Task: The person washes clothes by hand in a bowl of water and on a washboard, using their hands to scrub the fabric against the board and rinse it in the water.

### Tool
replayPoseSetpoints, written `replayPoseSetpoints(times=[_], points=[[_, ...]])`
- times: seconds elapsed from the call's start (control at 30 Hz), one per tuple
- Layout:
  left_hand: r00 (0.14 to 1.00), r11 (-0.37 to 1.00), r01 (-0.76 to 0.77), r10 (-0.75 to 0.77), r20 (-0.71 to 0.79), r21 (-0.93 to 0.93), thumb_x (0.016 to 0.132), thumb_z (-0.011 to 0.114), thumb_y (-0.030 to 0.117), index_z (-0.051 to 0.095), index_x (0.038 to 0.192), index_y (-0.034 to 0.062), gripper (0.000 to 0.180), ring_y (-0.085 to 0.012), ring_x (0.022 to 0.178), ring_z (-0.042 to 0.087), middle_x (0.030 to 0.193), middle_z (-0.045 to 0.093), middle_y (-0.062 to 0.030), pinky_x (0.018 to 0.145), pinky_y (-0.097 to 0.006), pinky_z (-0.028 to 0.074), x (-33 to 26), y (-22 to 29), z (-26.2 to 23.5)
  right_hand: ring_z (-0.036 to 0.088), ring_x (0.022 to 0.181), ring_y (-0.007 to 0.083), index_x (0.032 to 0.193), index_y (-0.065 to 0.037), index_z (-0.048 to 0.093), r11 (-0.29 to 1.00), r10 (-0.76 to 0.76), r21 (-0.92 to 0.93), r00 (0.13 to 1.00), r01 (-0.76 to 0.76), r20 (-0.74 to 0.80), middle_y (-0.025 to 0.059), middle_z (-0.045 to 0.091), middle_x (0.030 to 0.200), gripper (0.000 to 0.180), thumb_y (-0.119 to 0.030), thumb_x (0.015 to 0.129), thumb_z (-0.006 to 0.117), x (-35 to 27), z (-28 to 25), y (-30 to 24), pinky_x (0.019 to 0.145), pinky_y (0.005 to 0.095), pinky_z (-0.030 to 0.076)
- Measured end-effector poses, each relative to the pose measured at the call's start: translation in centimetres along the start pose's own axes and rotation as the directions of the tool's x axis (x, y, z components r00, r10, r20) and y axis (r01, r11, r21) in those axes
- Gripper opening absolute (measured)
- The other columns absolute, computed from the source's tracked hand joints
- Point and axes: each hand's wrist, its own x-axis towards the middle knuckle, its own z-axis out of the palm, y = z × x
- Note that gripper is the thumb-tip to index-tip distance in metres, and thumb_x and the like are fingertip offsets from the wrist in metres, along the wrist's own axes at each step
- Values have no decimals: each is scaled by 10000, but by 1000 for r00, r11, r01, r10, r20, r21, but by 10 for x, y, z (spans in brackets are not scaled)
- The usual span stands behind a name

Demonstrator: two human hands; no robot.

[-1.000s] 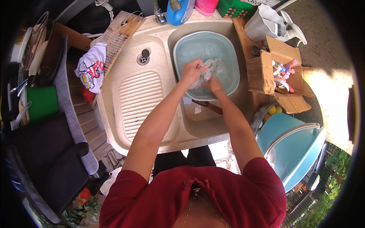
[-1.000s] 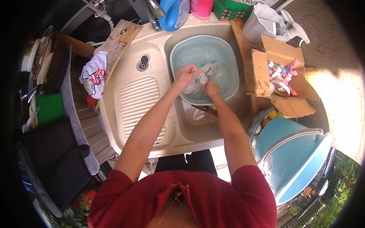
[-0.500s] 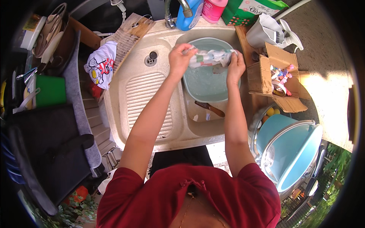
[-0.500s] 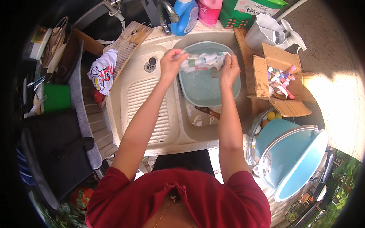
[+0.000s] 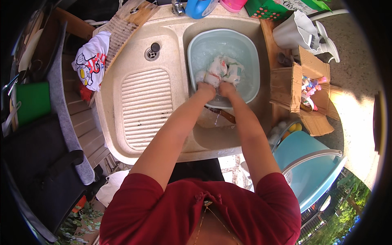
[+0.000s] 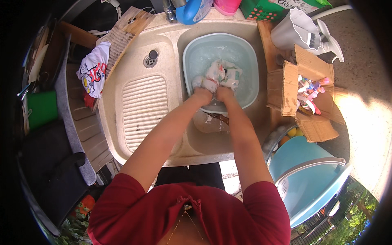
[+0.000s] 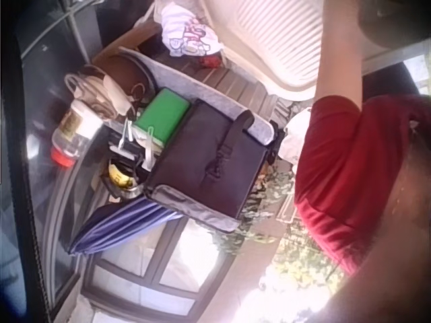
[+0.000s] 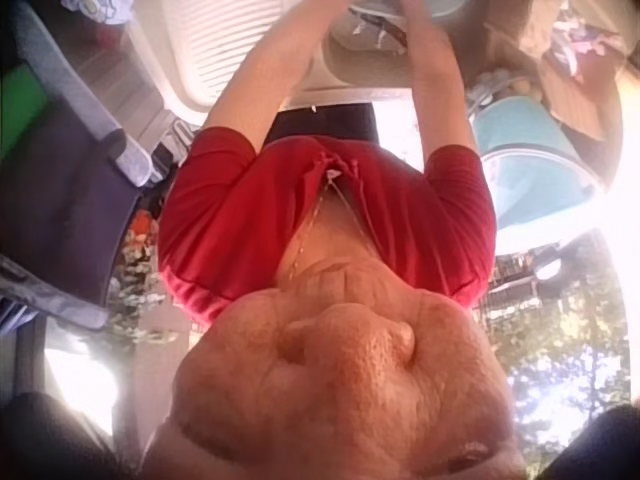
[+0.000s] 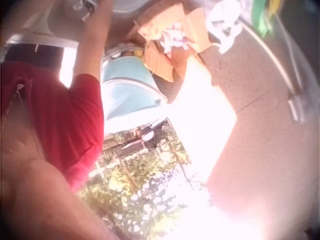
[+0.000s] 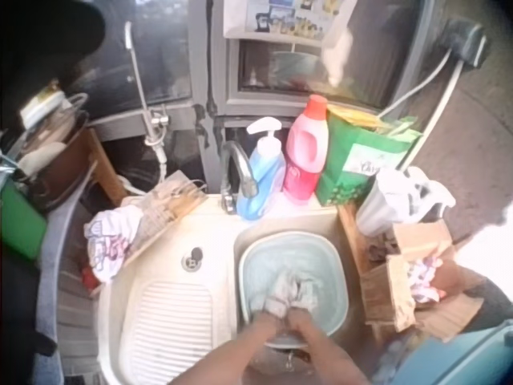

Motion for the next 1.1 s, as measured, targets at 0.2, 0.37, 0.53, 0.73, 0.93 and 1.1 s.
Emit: replayPoseSetpoints(times=[0.2,0.37,0.53,0.73,0.93,1.1], points=[[670,640,-141,-500,-548,-756,799,509,114,540,794,36,84,-385,782,571,829,595,-212,691,-426,461,-9,-55,-98,608,735,157,844,-28,650,496,405,865,863,72,-304,125,636,758,155,-146,766,587,-49,-137,11,644,304,457],[374,439,-616,-568,-733,-655,754,617,131,538,1017,77,280,-344,754,589,854,620,-167,704,-387,464,14,-97,-124,582,787,135,961,7,588,-431,416,815,887,386,-200,45,621,884,146,-92,863,543,-77,-152,-33,713,258,464],[501,416,-107,-762,-410,-903,754,616,113,473,1117,25,400,-331,1047,480,1121,503,-172,866,-384,411,19,-34,-59,568,877,168,1052,23,553,-509,584,761,811,403,-38,72,611,945,232,-115,865,551,-39,-98,-9,763,290,458],[631,165,213,-776,7,-963,738,585,212,512,1045,38,360,-360,971,526,997,560,-182,829,-426,433,50,21,19,583,876,363,1018,41,558,588,649,756,725,-288,-229,238,605,954,290,-175,831,509,-5,-17,1,772,395,449],[717,139,216,-694,61,-966,678,550,132,529,815,23,176,-347,752,558,790,577,-196,683,-409,429,41,-6,11,567,875,411,977,-8,580,744,496,612,835,-268,-237,241,599,940,261,-175,801,485,2,-25,53,785,436,440],[497,-78,-122,-868,8,-989,657,568,164,507,854,28,247,-330,796,568,833,585,-204,701,-384,434,31,5,-8,558,950,373,1157,-63,460,646,660,731,641,-220,-391,220,568,1054,421,-276,800,527,-9,-48,-8,813,466,425]])
